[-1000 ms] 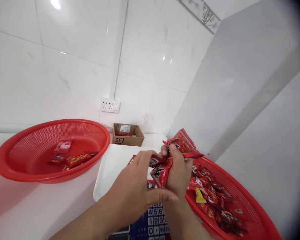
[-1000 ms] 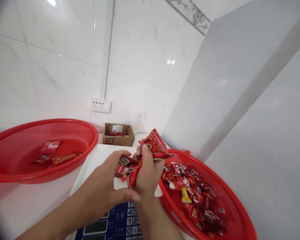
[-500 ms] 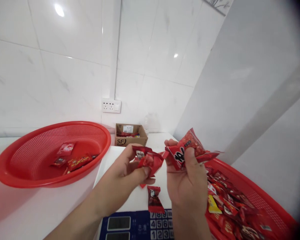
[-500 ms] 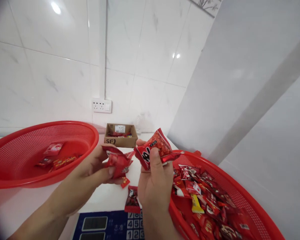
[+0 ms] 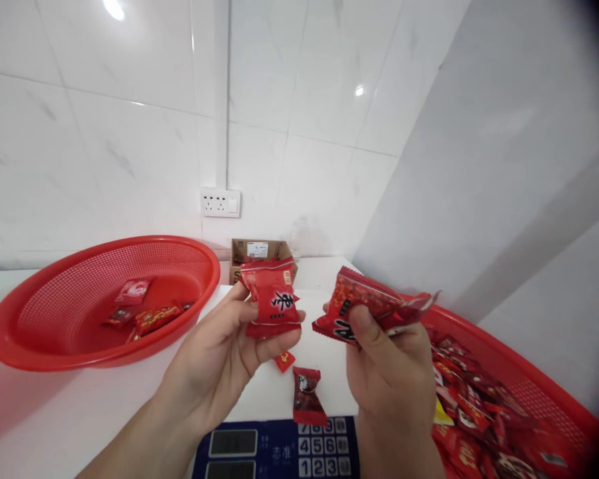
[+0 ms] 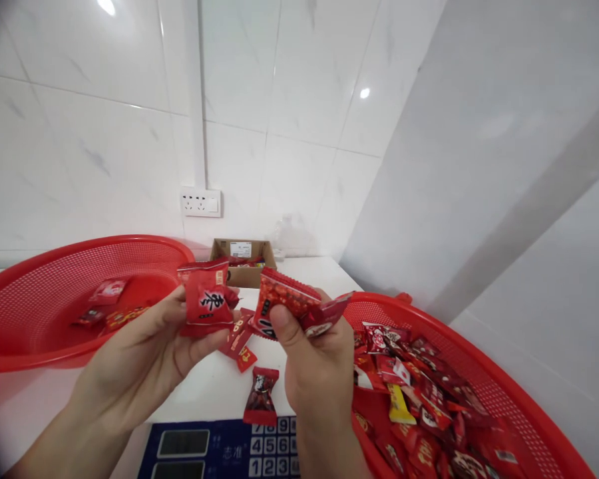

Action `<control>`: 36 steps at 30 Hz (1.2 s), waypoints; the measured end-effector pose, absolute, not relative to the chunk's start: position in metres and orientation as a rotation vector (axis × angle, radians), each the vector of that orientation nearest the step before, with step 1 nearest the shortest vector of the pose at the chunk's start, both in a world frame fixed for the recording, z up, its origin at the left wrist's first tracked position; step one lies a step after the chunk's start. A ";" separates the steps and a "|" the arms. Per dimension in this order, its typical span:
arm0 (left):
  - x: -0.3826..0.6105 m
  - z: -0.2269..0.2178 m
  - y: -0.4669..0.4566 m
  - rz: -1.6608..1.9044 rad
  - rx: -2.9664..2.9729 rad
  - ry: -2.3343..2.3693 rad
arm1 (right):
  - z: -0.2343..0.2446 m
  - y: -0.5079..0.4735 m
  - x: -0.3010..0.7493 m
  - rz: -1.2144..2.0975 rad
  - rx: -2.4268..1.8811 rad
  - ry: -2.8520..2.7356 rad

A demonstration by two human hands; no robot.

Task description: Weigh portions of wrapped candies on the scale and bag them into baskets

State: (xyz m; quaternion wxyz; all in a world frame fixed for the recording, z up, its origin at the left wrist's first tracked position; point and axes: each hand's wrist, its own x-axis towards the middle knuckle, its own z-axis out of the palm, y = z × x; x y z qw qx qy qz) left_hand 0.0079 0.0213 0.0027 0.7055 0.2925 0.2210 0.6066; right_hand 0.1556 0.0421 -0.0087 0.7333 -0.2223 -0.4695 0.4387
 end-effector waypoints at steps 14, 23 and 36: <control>0.015 -0.001 0.020 1.414 0.875 0.481 | -0.007 0.036 0.148 1.030 -0.631 -1.377; 0.014 -0.002 0.018 1.464 0.905 0.525 | -0.003 0.033 0.153 1.041 -0.674 -1.417; 0.012 -0.005 0.017 1.385 0.875 0.599 | -0.009 0.040 0.163 0.890 -0.607 -1.239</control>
